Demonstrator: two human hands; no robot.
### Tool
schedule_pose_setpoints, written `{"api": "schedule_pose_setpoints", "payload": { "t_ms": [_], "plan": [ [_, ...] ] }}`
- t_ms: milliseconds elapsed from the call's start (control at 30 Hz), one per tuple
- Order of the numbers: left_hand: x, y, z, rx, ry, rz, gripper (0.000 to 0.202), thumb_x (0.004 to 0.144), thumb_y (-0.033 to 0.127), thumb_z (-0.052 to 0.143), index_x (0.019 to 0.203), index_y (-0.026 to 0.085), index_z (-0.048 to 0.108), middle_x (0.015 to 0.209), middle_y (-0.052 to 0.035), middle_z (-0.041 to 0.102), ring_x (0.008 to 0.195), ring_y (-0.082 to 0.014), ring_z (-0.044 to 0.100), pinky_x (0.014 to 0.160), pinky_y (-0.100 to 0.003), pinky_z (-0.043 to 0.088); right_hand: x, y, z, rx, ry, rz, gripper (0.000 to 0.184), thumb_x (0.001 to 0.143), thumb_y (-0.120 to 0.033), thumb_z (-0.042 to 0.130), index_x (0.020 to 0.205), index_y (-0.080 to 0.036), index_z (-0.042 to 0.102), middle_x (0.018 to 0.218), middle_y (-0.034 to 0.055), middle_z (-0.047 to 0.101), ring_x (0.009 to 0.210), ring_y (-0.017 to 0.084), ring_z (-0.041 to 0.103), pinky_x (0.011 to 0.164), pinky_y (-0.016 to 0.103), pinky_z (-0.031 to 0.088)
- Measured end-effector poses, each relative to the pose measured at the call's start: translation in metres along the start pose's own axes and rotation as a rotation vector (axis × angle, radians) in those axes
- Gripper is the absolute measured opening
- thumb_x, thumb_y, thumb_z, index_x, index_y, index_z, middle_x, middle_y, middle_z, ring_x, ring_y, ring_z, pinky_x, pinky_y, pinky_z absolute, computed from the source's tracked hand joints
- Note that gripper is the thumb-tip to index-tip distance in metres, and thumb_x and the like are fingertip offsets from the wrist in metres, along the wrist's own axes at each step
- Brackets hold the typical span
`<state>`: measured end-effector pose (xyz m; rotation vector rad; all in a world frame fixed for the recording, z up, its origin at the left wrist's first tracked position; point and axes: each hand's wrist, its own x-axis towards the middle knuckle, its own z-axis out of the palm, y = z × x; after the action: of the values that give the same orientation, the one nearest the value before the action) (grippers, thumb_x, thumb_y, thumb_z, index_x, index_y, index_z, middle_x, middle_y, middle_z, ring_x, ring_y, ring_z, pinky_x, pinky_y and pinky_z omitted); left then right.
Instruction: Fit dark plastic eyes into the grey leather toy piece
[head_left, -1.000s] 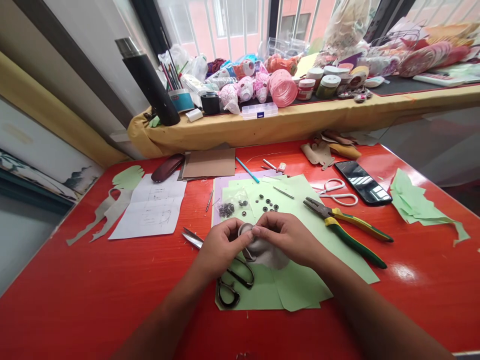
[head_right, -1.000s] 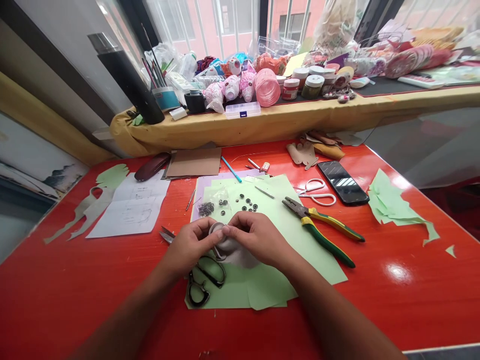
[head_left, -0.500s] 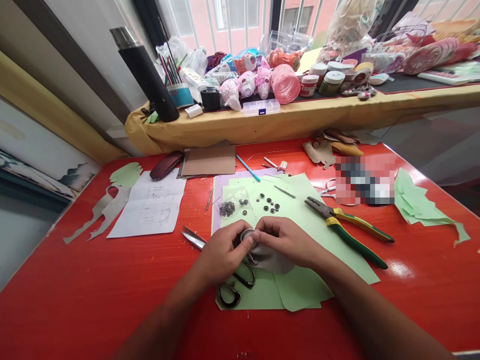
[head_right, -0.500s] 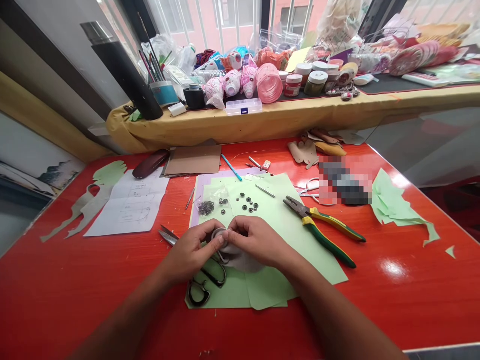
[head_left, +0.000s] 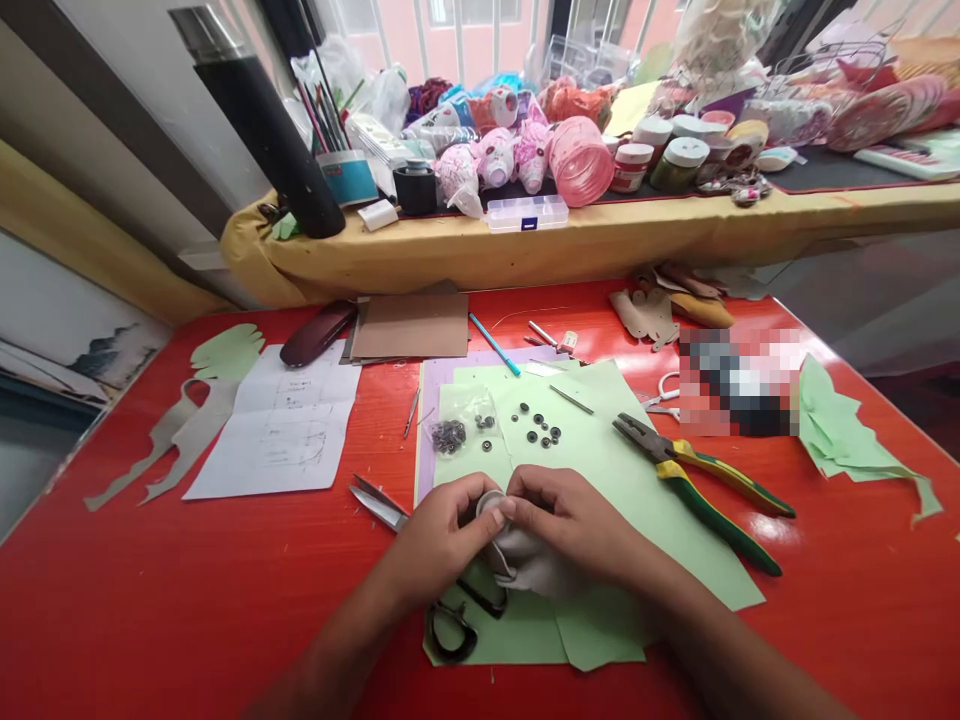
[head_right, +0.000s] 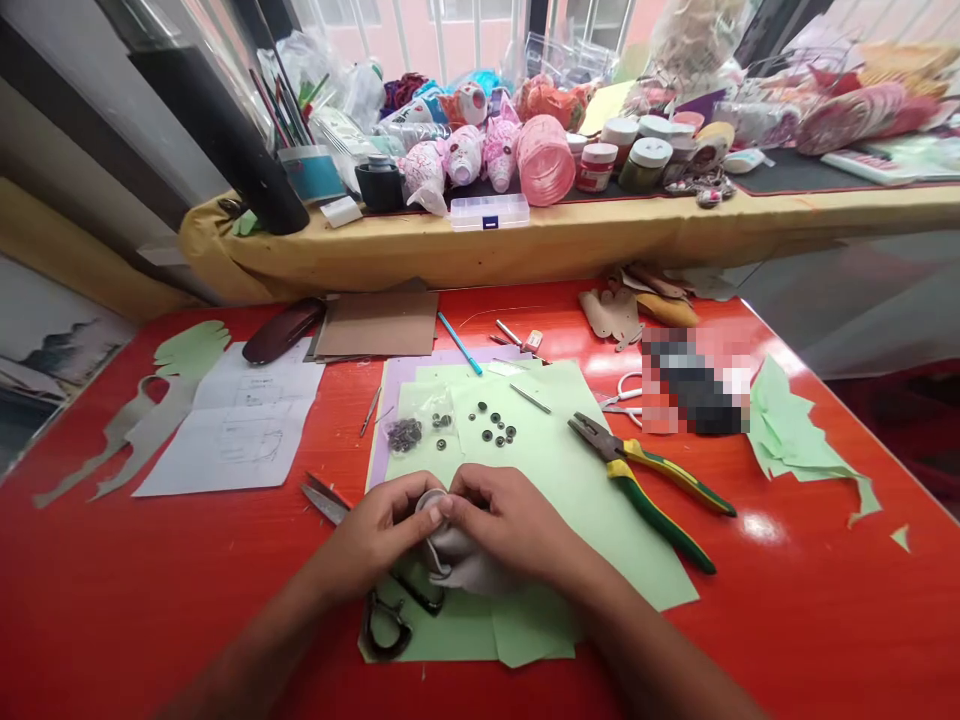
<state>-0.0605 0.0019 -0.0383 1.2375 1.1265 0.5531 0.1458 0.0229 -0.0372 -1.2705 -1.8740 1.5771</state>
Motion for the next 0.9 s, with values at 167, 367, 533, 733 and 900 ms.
{"api": "schedule_pose_setpoints", "payload": {
  "t_ms": [167, 367, 533, 733, 900],
  "plan": [
    [0.000, 0.002, 0.004, 0.050, 0.030, -0.031, 0.032, 0.100, 0.048, 0.057, 0.084, 0.020, 0.057, 0.073, 0.0019, 0.045, 0.069, -0.0151, 0.045, 0.061, -0.026, 0.035, 0.002, -0.002, -0.003, -0.013, -0.034, 0.055, 0.030, 0.101, -0.043, 0.057, 0.081, -0.020, 0.059, 0.073, -0.0022, 0.059, 0.069, 0.016, 0.051, 0.062, 0.027, 0.034],
    [0.000, 0.006, 0.003, -0.008, 0.015, -0.061, 0.033, 0.099, 0.050, 0.059, 0.085, 0.020, 0.059, 0.075, 0.0011, 0.050, 0.072, -0.0160, 0.047, 0.061, -0.026, 0.038, 0.000, -0.004, -0.001, 0.079, -0.037, 0.122, 0.033, 0.100, -0.050, 0.062, 0.084, -0.021, 0.059, 0.071, -0.0040, 0.057, 0.066, 0.014, 0.050, 0.060, 0.026, 0.035],
    [-0.002, 0.006, 0.001, -0.004, 0.052, 0.010, 0.028, 0.100, 0.046, 0.060, 0.088, 0.020, 0.062, 0.077, 0.0005, 0.056, 0.072, -0.0161, 0.051, 0.064, -0.026, 0.042, -0.004, -0.011, -0.004, 0.056, -0.007, 0.133, 0.027, 0.101, -0.045, 0.062, 0.086, -0.022, 0.059, 0.072, -0.0042, 0.060, 0.066, 0.014, 0.052, 0.060, 0.026, 0.037],
    [-0.004, 0.003, 0.001, 0.325, 0.213, 0.306, 0.015, 0.103, 0.028, 0.055, 0.092, 0.021, 0.063, 0.083, -0.0011, 0.062, 0.075, -0.0166, 0.057, 0.067, -0.028, 0.043, -0.010, -0.015, -0.008, -0.098, 0.083, 0.019, 0.008, 0.098, -0.033, 0.066, 0.097, -0.025, 0.067, 0.083, -0.0034, 0.072, 0.073, 0.015, 0.062, 0.065, 0.025, 0.042],
    [-0.003, 0.003, 0.005, 0.538, 0.328, 0.569, 0.009, 0.101, 0.015, 0.056, 0.096, 0.022, 0.061, 0.084, -0.0017, 0.065, 0.077, -0.0171, 0.058, 0.069, -0.028, 0.045, -0.016, -0.014, -0.007, -0.270, 0.206, -0.124, 0.007, 0.099, -0.031, 0.064, 0.098, -0.026, 0.068, 0.088, -0.0018, 0.076, 0.076, 0.017, 0.066, 0.066, 0.027, 0.043]
  ]
}}
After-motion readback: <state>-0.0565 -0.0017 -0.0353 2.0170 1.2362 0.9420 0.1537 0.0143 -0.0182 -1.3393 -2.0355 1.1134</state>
